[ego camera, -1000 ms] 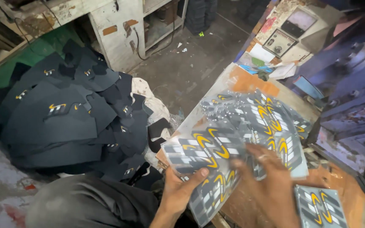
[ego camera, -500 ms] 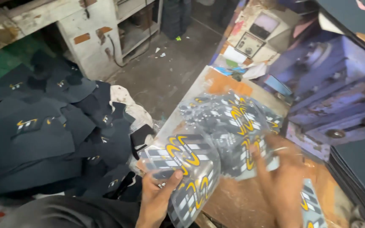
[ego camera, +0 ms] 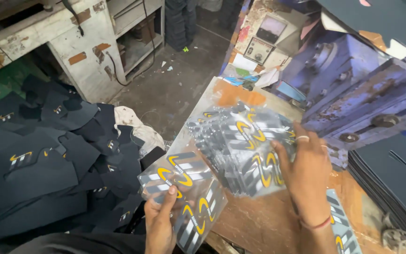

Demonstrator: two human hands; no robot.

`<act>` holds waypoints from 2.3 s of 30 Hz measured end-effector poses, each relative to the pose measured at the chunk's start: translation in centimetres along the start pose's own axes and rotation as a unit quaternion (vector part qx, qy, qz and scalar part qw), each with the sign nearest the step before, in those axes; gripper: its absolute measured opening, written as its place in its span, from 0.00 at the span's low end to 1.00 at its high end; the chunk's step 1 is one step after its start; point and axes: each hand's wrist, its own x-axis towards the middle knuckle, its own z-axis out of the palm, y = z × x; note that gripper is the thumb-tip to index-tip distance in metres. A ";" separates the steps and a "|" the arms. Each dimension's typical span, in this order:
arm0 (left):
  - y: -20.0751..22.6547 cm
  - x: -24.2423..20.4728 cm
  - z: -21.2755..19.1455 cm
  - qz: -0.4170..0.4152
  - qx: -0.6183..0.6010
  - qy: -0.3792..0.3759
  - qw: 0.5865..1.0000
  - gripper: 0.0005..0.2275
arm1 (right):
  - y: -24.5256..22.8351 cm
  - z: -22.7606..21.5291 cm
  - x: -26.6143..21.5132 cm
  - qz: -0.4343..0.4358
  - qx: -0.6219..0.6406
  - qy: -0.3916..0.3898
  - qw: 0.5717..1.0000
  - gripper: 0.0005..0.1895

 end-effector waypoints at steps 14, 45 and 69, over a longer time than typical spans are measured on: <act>2.8 0.5 11.2 0.161 0.108 -0.223 0.955 0.28 | 6.3 2.8 -2.7 0.178 0.327 -0.088 0.924 0.20; 1.5 4.3 12.9 0.354 0.474 -0.064 0.803 0.15 | 10.0 3.1 -5.2 -0.103 0.076 -0.197 0.972 0.47; -10.1 -0.2 6.4 0.131 0.358 -0.135 0.914 0.14 | 14.5 -2.3 -10.4 0.012 0.105 -0.058 0.993 0.25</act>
